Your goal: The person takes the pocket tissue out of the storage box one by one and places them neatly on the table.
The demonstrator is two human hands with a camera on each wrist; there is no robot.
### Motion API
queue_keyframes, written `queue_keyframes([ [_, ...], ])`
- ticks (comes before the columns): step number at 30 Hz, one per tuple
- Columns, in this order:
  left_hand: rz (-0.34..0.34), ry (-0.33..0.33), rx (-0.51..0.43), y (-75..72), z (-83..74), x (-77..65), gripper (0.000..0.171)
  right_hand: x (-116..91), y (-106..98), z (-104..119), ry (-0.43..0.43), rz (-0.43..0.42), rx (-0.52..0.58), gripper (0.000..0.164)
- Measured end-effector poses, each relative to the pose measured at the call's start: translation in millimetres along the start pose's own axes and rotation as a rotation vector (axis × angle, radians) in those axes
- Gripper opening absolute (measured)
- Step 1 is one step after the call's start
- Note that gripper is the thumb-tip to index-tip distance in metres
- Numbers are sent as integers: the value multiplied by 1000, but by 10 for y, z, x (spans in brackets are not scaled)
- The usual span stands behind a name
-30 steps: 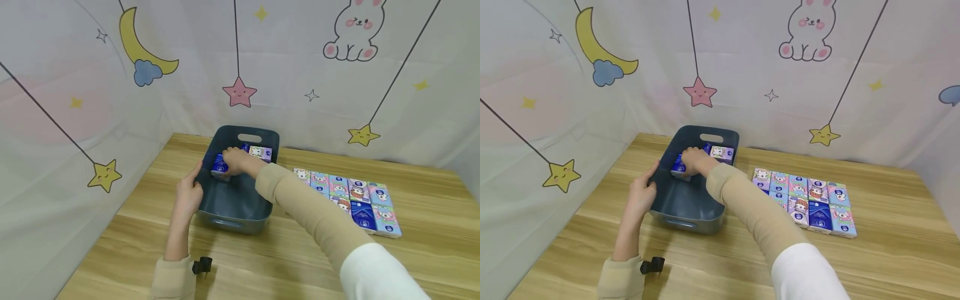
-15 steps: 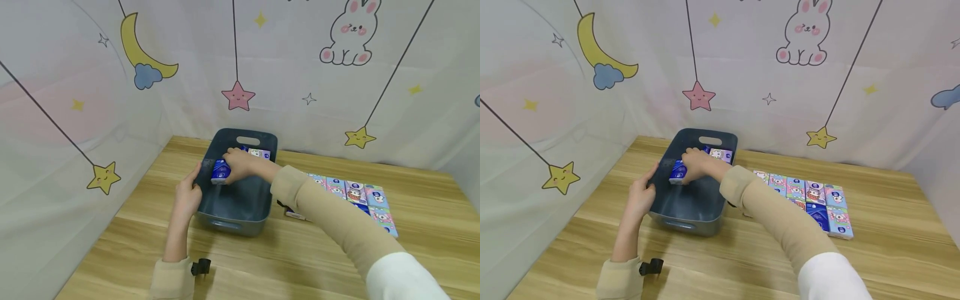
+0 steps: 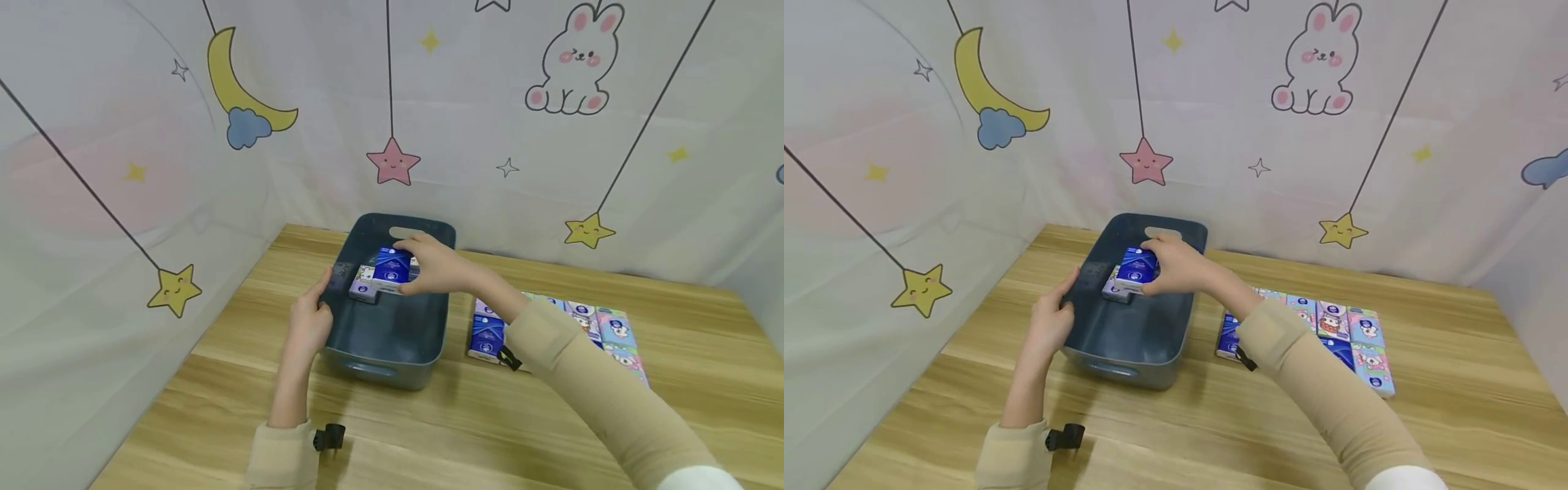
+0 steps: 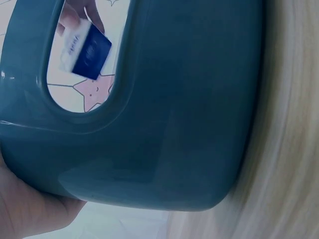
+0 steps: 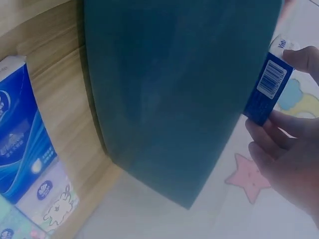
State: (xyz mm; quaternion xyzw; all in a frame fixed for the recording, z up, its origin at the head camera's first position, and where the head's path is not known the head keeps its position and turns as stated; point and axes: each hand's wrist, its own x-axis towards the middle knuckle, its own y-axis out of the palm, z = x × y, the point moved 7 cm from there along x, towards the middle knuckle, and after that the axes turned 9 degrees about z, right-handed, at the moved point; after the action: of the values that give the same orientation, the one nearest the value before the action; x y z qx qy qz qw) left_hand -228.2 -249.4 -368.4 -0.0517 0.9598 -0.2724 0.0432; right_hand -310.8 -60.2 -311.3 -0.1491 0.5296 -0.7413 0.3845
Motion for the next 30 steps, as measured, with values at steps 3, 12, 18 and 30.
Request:
queue_keyframes([
  [3,3,1,-16,28,-5,6,66,-184,-60,-56,0,-40,49,81],
  [12,4,-13,-16,39,-10,-3,65,-739,-91,-164,19,-136,128,84],
  [18,-6,-18,25,16,-6,-11,65,-1042,-71,-221,27,-197,157,85],
  [30,-5,-19,30,14,-5,1,64,-1601,357,-447,89,-228,171,79],
])
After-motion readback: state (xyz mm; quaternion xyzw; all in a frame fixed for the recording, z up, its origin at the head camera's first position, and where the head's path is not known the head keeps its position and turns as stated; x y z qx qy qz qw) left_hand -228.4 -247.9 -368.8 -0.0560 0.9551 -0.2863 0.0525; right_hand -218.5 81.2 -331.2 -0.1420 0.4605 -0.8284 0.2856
